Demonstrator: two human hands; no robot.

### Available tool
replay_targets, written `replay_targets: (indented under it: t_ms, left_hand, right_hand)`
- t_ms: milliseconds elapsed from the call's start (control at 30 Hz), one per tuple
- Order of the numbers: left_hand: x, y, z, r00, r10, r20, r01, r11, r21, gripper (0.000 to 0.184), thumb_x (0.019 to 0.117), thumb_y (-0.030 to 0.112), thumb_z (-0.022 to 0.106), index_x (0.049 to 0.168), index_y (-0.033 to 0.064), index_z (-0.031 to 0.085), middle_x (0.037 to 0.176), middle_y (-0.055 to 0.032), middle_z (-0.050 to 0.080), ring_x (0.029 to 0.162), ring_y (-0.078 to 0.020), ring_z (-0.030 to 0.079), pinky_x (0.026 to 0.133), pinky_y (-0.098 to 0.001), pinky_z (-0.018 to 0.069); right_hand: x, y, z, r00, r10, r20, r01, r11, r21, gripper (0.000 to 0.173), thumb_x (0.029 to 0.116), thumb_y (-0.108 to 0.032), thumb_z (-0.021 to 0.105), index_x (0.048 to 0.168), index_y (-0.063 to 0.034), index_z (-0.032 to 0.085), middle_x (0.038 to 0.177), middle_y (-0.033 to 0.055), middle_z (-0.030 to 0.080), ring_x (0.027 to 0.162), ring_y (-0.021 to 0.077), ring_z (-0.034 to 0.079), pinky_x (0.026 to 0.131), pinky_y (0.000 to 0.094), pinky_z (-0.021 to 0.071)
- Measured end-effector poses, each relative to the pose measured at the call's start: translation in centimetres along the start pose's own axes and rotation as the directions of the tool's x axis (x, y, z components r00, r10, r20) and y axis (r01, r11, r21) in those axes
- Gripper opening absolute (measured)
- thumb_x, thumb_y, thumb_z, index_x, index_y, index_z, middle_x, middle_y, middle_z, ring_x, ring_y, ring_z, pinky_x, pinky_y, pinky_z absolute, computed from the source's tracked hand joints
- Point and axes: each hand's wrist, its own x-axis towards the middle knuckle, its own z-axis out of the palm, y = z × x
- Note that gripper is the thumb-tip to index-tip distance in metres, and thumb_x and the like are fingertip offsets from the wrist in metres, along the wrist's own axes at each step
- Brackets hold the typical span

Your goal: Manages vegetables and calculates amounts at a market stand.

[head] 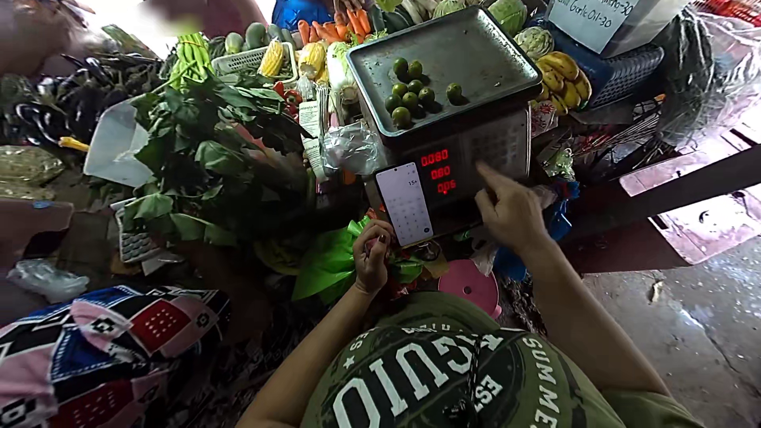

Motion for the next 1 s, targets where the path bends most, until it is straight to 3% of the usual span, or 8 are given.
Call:
replay_targets:
  t_ms: [133, 333, 467, 633, 767, 833, 933, 1000]
  left_hand:
    - [0.0, 0.1, 0.0, 1.0, -0.018, -0.011, 0.018, 1.0, 0.007, 0.037, 0.1038, 0.049, 0.051, 0.083, 0.0237, 0.068, 0.092, 0.0123, 0.066, 0.081, 0.0021, 0.061, 0.065, -0.0153, 0.049]
    - [0.0, 0.0, -0.1, 1.0, -0.014, -0.008, 0.014, 0.998, 0.057, 0.039, 0.1046, 0.048, 0.048, 0.08, 0.0215, 0.063, 0.092, 0.0095, 0.064, 0.086, -0.0018, 0.061, 0.07, -0.0187, 0.0508]
    - [0.0, 0.1, -0.2, 0.998, -0.054, -0.008, 0.055, 0.997, 0.058, 0.04, 0.1042, 0.049, 0.047, 0.08, 0.0209, 0.063, 0.092, 0.0088, 0.064, 0.084, -0.0022, 0.061, 0.067, -0.019, 0.0501]
    - [-0.1, 0.2, -0.4, 0.994, -0.088, -0.063, 0.091, 0.995, 0.041, 0.039, 0.1033, 0.05, 0.049, 0.081, 0.0215, 0.065, 0.094, 0.0085, 0.066, 0.089, -0.0036, 0.063, 0.072, -0.021, 0.0521]
    - [0.4, 1.5, 0.2, 0.981, 0.133, -0.139, -0.093, 0.96, 0.263, 0.035, 0.1037, 0.045, 0.049, 0.082, 0.0209, 0.062, 0.101, 0.0088, 0.064, 0.1, -0.003, 0.061, 0.081, -0.0215, 0.0523]
    - [1.5, 3.0, 0.8, 0.956, 0.292, -0.001, -0.268, 0.877, 0.399, 0.031, 0.1041, 0.046, 0.05, 0.09, 0.0211, 0.061, 0.109, 0.0082, 0.058, 0.11, -0.0012, 0.055, 0.093, -0.0202, 0.0478]
    - [3.8, 6.6, 3.1, 0.908, 0.237, 0.346, -0.398, 0.749, 0.53, 0.026, 0.1018, 0.039, 0.055, 0.102, 0.0152, 0.065, 0.116, -0.0039, 0.061, 0.123, -0.0176, 0.053, 0.109, -0.0369, 0.0405]
    - [5.8, 8.6, 5.0, 0.838, 0.12, 0.531, -0.448, 0.709, 0.545, 0.022, 0.0992, 0.025, 0.059, 0.113, 0.0084, 0.063, 0.122, -0.0101, 0.067, 0.128, -0.0251, 0.056, 0.112, -0.0434, 0.0424]
  right_hand:
    - [-3.9, -0.9, 4.6, 0.968, -0.247, -0.045, 0.25, 0.961, 0.114, 0.034, 0.0993, -0.021, 0.051, 0.119, -0.0094, 0.076, 0.08, 0.0084, 0.072, 0.072, 0.024, 0.069, 0.064, 0.0449, 0.0566]
    - [-5.0, -2.0, 7.0, 0.91, -0.412, -0.041, 0.414, 0.901, 0.132, 0.037, 0.1049, -0.026, 0.048, 0.128, -0.0133, 0.074, 0.066, 0.005, 0.062, 0.061, 0.0201, 0.06, 0.056, 0.0346, 0.0479]
    - [-4.8, -1.8, 7.6, 0.914, -0.406, 0.02, 0.404, 0.912, 0.076, 0.039, 0.1062, -0.029, 0.045, 0.133, -0.0163, 0.07, 0.069, 0.0066, 0.066, 0.061, 0.0239, 0.063, 0.054, 0.0396, 0.0497]
    - [-5.5, -1.4, 7.3, 0.923, -0.383, -0.031, 0.384, 0.923, 0.033, 0.039, 0.1045, -0.027, 0.044, 0.123, -0.0142, 0.076, 0.071, 0.0072, 0.069, 0.062, 0.0235, 0.065, 0.055, 0.0386, 0.0505]
    - [-5.3, -2.2, 6.3, 0.959, -0.285, -0.002, 0.263, 0.882, 0.391, 0.036, 0.106, -0.024, 0.047, 0.127, -0.0113, 0.073, 0.083, 0.005, 0.071, 0.07, 0.0114, 0.063, 0.065, 0.0279, 0.0528]
    - [-5.0, -3.7, 5.3, 0.964, -0.204, 0.169, 0.02, 0.694, 0.72, 0.042, 0.1101, -0.027, 0.04, 0.138, -0.005, 0.062, 0.099, 0.0027, 0.071, 0.08, 0.003, 0.063, 0.072, 0.0199, 0.0537]
    - [-4.1, -6.0, 4.3, 0.911, -0.226, 0.345, -0.315, 0.16, 0.936, 0.07, 0.1063, -0.06, 0.03, 0.154, -0.0096, 0.038, 0.127, 0.0, 0.066, 0.108, 0.0076, 0.066, 0.091, 0.0279, 0.0566]
    - [-3.1, -7.5, 3.5, 0.944, -0.086, 0.319, -0.326, -0.077, 0.942, 0.062, 0.1041, -0.061, 0.036, 0.14, -0.0148, 0.054, 0.111, -0.0043, 0.071, 0.102, 0.0065, 0.067, 0.091, 0.0288, 0.0571]
